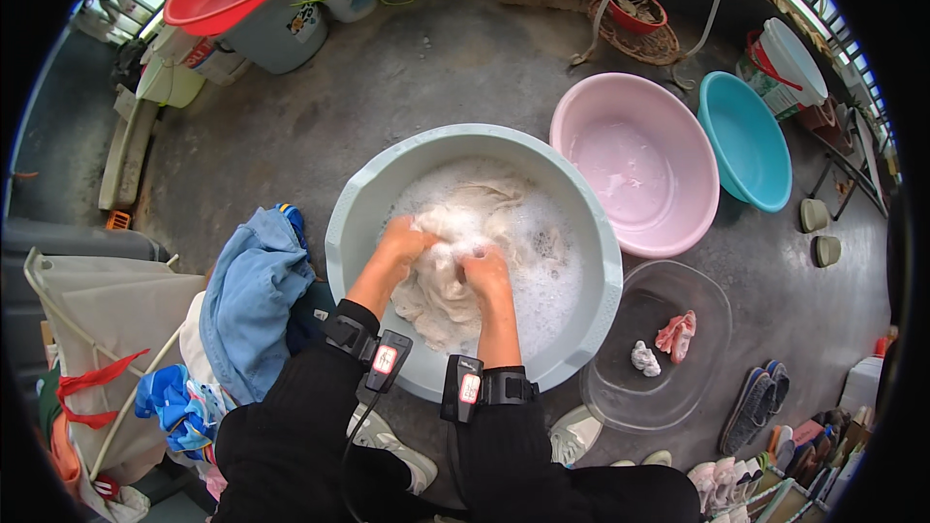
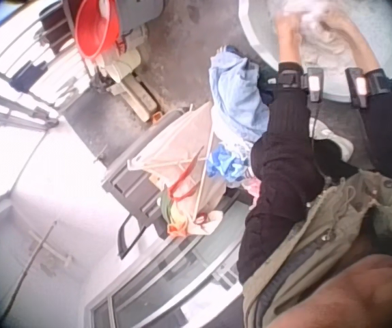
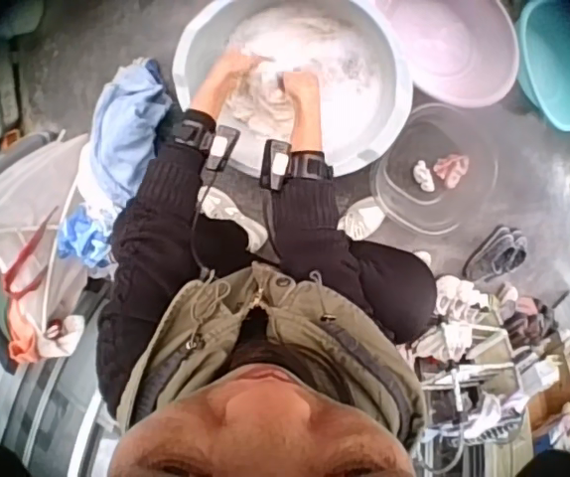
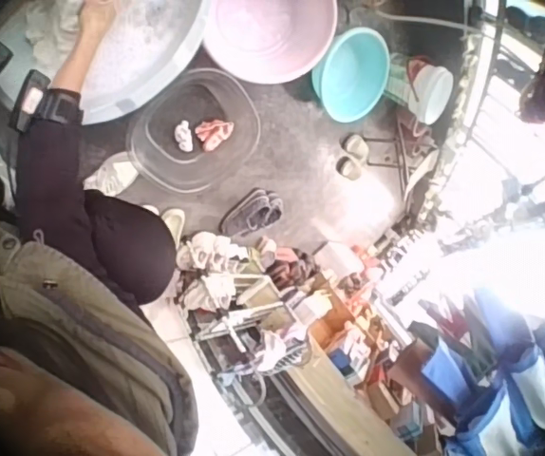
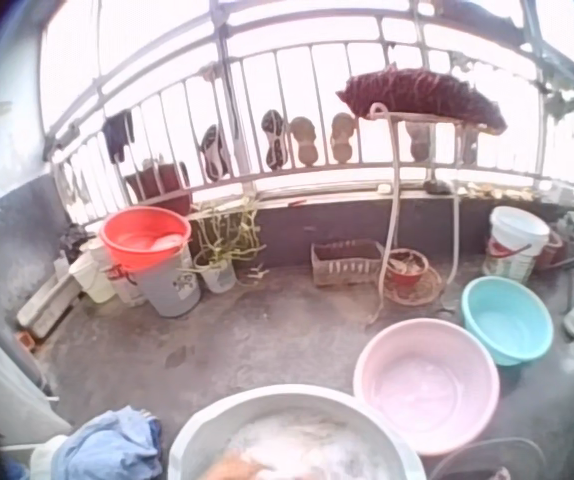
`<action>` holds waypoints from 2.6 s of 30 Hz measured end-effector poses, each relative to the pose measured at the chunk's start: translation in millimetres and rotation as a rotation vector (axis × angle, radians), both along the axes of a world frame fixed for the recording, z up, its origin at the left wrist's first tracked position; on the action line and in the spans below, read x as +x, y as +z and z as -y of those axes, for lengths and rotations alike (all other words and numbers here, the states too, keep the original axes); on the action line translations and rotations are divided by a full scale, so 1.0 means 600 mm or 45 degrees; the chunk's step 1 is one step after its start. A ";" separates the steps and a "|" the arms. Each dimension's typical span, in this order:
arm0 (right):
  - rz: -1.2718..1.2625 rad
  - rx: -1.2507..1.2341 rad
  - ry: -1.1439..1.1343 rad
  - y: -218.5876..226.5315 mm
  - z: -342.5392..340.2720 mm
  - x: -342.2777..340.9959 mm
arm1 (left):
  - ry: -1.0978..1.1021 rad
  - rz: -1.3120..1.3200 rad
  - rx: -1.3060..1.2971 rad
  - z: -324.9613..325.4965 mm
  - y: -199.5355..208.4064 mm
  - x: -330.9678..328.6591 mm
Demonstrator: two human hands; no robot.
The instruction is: The person hand-washes several garments in a basin of soapy water. They scrub and rinse a light-colored cloth, then a pair of blue jeans, and finally a blue jacket, moving each item to a separate basin after washing.
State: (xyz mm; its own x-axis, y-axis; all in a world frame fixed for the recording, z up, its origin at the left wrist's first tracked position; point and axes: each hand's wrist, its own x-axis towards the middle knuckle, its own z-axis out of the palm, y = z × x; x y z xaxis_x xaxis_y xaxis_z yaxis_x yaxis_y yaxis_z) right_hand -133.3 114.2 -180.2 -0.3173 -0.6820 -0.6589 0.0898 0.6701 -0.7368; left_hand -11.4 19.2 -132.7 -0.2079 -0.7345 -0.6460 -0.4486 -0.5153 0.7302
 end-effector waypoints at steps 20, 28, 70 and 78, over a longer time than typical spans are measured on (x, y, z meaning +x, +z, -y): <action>0.045 -0.670 -0.242 0.196 -0.018 -0.037 | -0.240 0.069 -0.877 -0.116 0.194 -0.126; -0.023 -0.723 -0.006 0.211 -0.023 -0.032 | -0.027 0.275 -1.027 -0.101 0.194 -0.124; 0.930 -1.118 -0.967 0.213 -0.037 -0.096 | -0.252 -0.900 -0.182 -0.041 0.224 -0.098; 0.834 -1.097 -0.752 0.219 -0.044 -0.100 | 0.005 -1.109 0.083 -0.040 0.220 -0.099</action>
State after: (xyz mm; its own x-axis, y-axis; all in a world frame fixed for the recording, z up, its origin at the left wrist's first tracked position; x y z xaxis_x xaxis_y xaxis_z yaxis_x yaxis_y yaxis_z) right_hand -193.4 140.4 -48.6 -0.5034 -0.8367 -0.2156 0.7326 -0.2810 -0.6199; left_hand -70.8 43.4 -0.9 -0.6449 -0.7033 -0.2992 0.2575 -0.5685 0.7813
